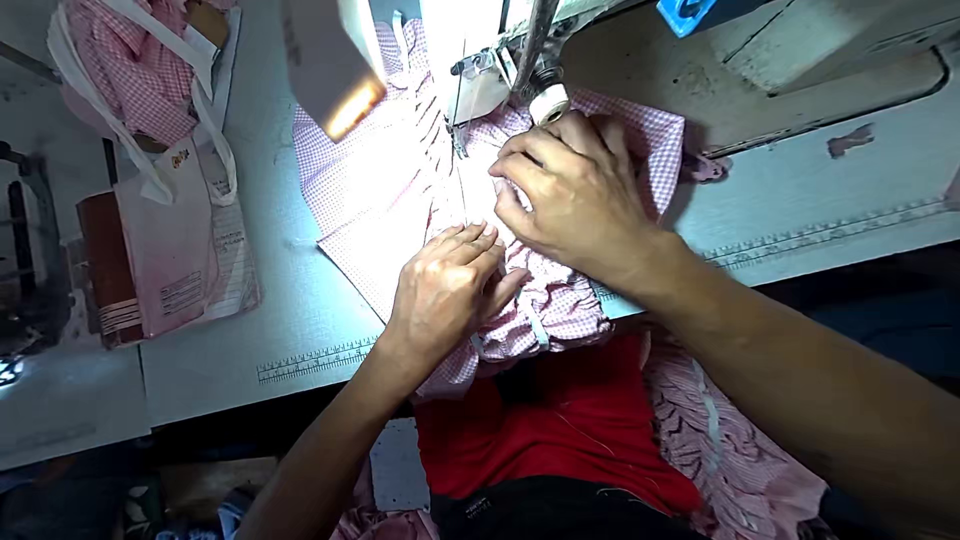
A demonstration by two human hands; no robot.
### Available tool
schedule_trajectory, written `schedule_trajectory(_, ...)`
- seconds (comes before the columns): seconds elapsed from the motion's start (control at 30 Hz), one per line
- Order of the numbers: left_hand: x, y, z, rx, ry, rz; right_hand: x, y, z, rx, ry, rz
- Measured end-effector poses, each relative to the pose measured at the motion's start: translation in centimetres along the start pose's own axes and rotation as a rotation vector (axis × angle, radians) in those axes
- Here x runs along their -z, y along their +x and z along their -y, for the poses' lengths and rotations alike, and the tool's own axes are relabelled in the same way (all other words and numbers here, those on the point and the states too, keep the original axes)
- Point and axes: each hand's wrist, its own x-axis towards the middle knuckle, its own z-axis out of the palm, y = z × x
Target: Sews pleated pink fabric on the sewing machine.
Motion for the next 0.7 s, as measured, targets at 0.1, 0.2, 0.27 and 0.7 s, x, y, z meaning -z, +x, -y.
schedule_trajectory(0.1, 0.04, 0.04, -0.05, 0.003, -0.002, -0.003, 0.20, 0.02, 0.08, -0.030, 0.011, 0.031)
schedule_trajectory(0.2, 0.10, 0.04, -0.24, 0.010, -0.007, 0.006, 0.36, 0.00, 0.07, 0.024, 0.055, 0.007)
schedule_trajectory(0.27, 0.12, 0.01, -0.35, 0.009, -0.009, 0.007, 0.10, -0.03, 0.01, 0.054, 0.064, -0.011)
schedule_trajectory(0.7, 0.05, -0.28, -0.40, 0.001, 0.012, 0.015, 0.32, -0.09, -0.05, 0.008, 0.017, 0.023)
